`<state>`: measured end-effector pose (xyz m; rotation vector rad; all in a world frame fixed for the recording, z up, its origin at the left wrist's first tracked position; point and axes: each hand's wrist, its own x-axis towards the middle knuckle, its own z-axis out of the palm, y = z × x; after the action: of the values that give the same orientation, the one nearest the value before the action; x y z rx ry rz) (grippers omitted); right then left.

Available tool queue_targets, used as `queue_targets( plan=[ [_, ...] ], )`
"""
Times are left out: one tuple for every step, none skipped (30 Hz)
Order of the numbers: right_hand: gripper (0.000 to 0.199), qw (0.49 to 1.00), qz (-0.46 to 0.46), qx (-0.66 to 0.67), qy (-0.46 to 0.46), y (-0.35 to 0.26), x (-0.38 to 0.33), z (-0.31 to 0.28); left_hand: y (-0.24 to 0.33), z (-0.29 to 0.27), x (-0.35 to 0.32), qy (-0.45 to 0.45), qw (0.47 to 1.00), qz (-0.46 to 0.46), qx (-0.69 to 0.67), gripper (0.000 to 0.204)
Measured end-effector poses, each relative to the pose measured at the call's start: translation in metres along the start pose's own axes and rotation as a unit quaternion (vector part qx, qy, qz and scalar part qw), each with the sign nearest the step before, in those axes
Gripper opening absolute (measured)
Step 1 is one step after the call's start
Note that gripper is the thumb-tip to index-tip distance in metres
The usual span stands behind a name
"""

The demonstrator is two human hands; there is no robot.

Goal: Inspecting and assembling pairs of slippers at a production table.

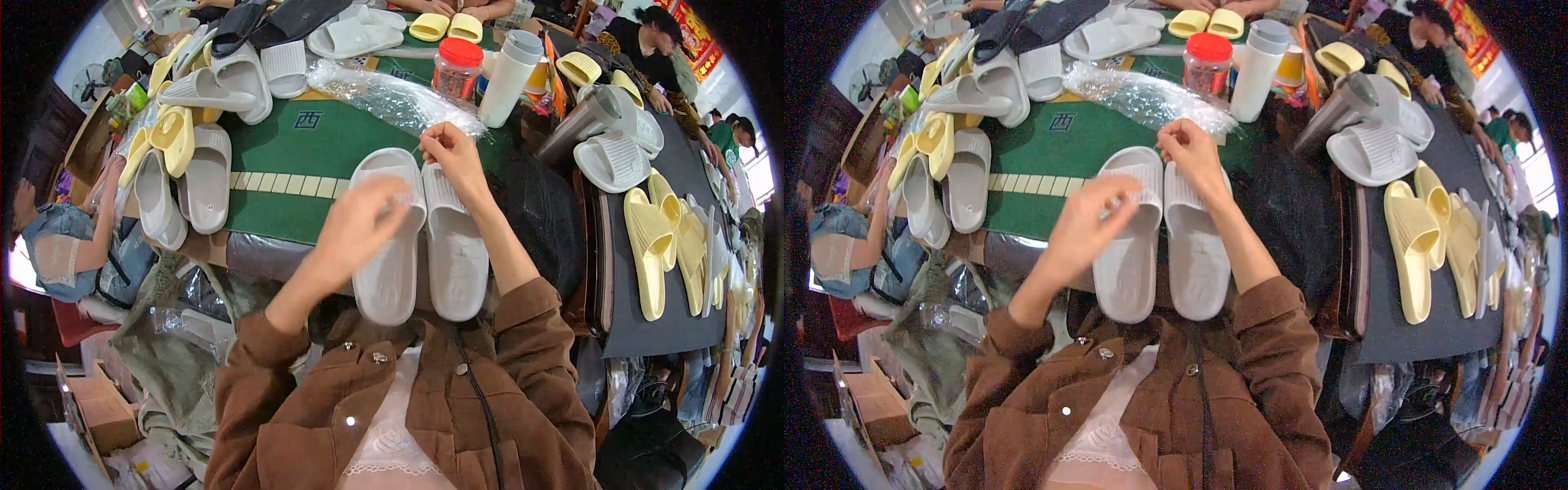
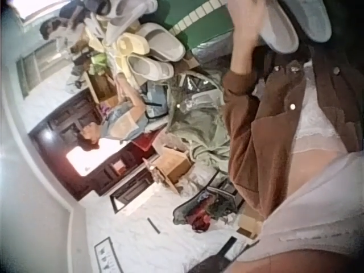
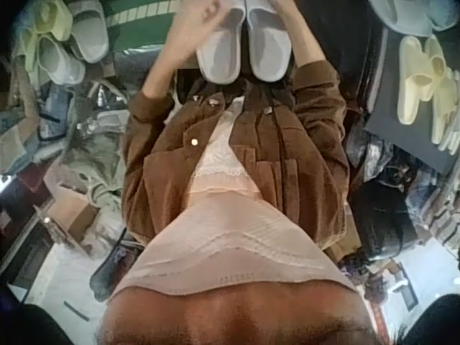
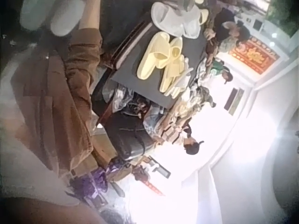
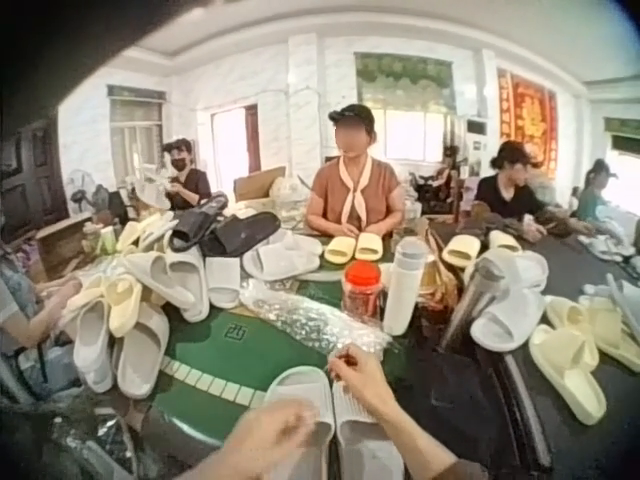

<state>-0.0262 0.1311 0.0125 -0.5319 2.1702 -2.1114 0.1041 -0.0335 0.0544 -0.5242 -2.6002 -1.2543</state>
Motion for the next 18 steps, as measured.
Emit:
queue_targets(
  plan=[
    [0.011,1.0,0.001,0.015,-0.002,0.003,-0.001,0.0,-0.006,0.0,0.015,0.022,1.0,-0.002,-0.014,0.029],
    [0.011,1.0,0.002,0.017,-0.004,0.005,0.0,0.001,-0.012,0.0,0.032,0.046,0.999,-0.003,-0.026,0.027],
    [0.011,0.999,-0.027,0.021,-0.008,0.008,0.001,0.004,-0.024,0.002,0.047,0.054,0.998,0.003,-0.017,0.026],
    [0.012,0.998,-0.053,0.023,-0.008,0.011,0.002,0.005,-0.038,0.008,0.06,0.059,0.998,0.01,-0.01,0.024],
    [0.011,0.999,-0.041,0.009,-0.007,0.012,0.002,0.007,-0.048,0.013,0.073,0.057,0.998,0.005,-0.011,0.024],
    [0.011,0.999,-0.036,0.008,-0.004,0.015,0.002,0.006,-0.055,0.02,0.084,0.039,0.998,-0.007,-0.056,0.023],
    [0.011,0.999,-0.038,0.013,0.006,0.017,0.003,0.004,-0.057,0.028,0.093,0.021,0.994,-0.02,-0.102,0.023],
    [0.011,0.999,-0.039,0.021,0.011,0.017,0.002,0.008,-0.059,0.031,0.097,0.019,0.994,-0.027,-0.104,0.023],
    [0.012,0.999,-0.017,0.015,0.029,0.015,0.0,0.009,-0.062,0.033,0.099,0.041,0.995,-0.022,-0.093,0.023],
    [0.013,0.998,-0.014,0.015,0.052,0.007,-0.005,0.009,-0.062,0.036,0.101,0.061,0.995,-0.014,-0.082,0.023],
    [0.012,0.998,-0.015,0.019,0.057,0.014,-0.003,0.007,-0.063,0.039,0.101,0.06,0.995,-0.016,-0.084,0.025],
    [0.012,0.998,-0.016,0.022,0.061,0.019,0.0,0.004,-0.062,0.043,0.099,0.059,0.994,-0.019,-0.085,0.025],
    [0.012,0.998,-0.013,0.022,0.061,0.021,0.001,0.003,-0.061,0.047,0.096,0.059,0.992,-0.041,-0.106,0.025],
    [0.012,0.996,-0.012,0.05,0.07,0.023,0.002,0.002,-0.06,0.048,0.095,0.06,0.988,-0.061,-0.126,0.025],
    [0.013,0.994,-0.012,0.077,0.078,0.024,0.002,0.001,-0.063,0.05,0.095,0.06,0.987,-0.06,-0.133,0.022],
    [0.013,0.994,-0.011,0.078,0.078,0.024,0.002,0.003,-0.066,0.051,0.093,0.06,0.987,-0.061,-0.133,0.022],
    [0.013,0.993,-0.013,0.082,0.078,0.024,0.002,0.004,-0.07,0.052,0.091,0.075,0.985,-0.061,-0.141,0.02],
    [0.012,0.993,-0.015,0.086,0.078,0.023,0.002,0.005,-0.073,0.052,0.091,0.089,0.983,-0.061,-0.149,0.018]
  ],
)
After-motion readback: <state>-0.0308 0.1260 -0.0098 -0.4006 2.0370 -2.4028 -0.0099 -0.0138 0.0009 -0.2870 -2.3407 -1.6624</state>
